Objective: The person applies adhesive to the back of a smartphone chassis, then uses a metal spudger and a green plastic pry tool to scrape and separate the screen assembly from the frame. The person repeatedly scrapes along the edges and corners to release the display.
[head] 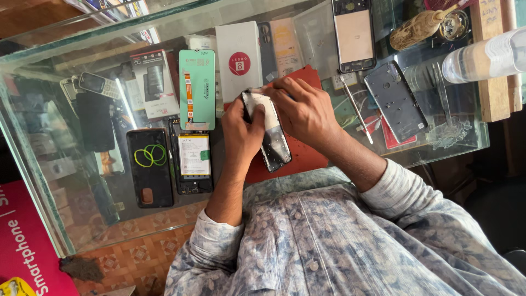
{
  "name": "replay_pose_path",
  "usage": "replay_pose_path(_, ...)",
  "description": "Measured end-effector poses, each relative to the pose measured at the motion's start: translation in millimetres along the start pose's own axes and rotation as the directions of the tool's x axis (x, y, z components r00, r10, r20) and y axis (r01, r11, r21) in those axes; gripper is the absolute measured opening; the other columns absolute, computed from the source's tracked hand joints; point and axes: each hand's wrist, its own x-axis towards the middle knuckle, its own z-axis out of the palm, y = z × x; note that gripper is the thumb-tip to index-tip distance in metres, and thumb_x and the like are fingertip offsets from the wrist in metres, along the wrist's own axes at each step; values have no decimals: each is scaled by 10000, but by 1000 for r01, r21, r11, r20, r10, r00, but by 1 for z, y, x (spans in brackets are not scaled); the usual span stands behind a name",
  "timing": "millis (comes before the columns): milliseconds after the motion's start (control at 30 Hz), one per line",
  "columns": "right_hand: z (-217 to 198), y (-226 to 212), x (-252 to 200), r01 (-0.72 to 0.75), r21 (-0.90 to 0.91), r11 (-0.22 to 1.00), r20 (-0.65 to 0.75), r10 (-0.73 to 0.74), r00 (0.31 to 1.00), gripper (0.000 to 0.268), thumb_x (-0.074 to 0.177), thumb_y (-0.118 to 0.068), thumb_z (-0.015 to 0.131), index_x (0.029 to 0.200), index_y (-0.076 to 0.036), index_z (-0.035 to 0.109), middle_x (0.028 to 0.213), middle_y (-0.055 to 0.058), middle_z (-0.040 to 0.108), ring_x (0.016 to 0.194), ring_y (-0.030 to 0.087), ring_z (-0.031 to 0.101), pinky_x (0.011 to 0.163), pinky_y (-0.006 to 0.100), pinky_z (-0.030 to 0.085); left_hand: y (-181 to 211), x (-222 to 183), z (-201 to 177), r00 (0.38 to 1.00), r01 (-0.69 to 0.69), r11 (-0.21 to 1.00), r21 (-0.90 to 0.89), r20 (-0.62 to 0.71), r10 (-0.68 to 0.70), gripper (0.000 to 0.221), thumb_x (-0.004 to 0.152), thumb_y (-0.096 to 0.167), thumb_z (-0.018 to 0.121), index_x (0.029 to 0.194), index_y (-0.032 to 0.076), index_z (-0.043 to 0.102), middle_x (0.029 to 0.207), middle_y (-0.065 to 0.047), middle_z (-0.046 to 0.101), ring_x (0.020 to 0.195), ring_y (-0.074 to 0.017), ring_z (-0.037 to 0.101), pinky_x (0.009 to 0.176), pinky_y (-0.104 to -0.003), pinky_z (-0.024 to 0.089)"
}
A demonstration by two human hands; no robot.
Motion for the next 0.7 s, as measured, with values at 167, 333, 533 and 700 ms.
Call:
replay_pose_path(167,-8,6,-19,-145,-44,988,184,151,971,217,962,-48,663,1177,-71,685,938,82,657,775,296,692,567,419,520,-6,-2,2,989,-140,990,-2,-42,139,149,962,72,637,1062,-33,671,943,-156,744,853,-249,747,767,-386,573)
replay_pose_path(333,-20,-6,-42,-197,-72,978,354,209,911,265,913,-70,642,1178,-61,651,879,101,635,679,315,674,496,431,505,-2,-4,4,996,-59,998,-18,-64,58,208,942,95,626,1091,-46,659,925,-158,728,817,-246,743,727,-371,573)
replay_pose_path(533,4,-3,-38,-186,-87,979,212,201,956,338,943,-40,625,1281,-41,616,932,111,620,692,315,658,555,427,520,-6,-5,4,986,-145,989,-23,-81,142,186,976,96,633,1092,-47,655,934,-138,734,843,-205,736,748,-356,569)
replay_pose_path(700,-28,-30,-81,-244,-96,965,394,263,881,418,882,-3,607,1300,0,610,890,112,620,585,275,639,452,401,494,-8,-5,7,998,-10,999,-46,-58,7,181,953,102,637,1060,-42,658,856,-128,712,732,-206,691,654,-348,547)
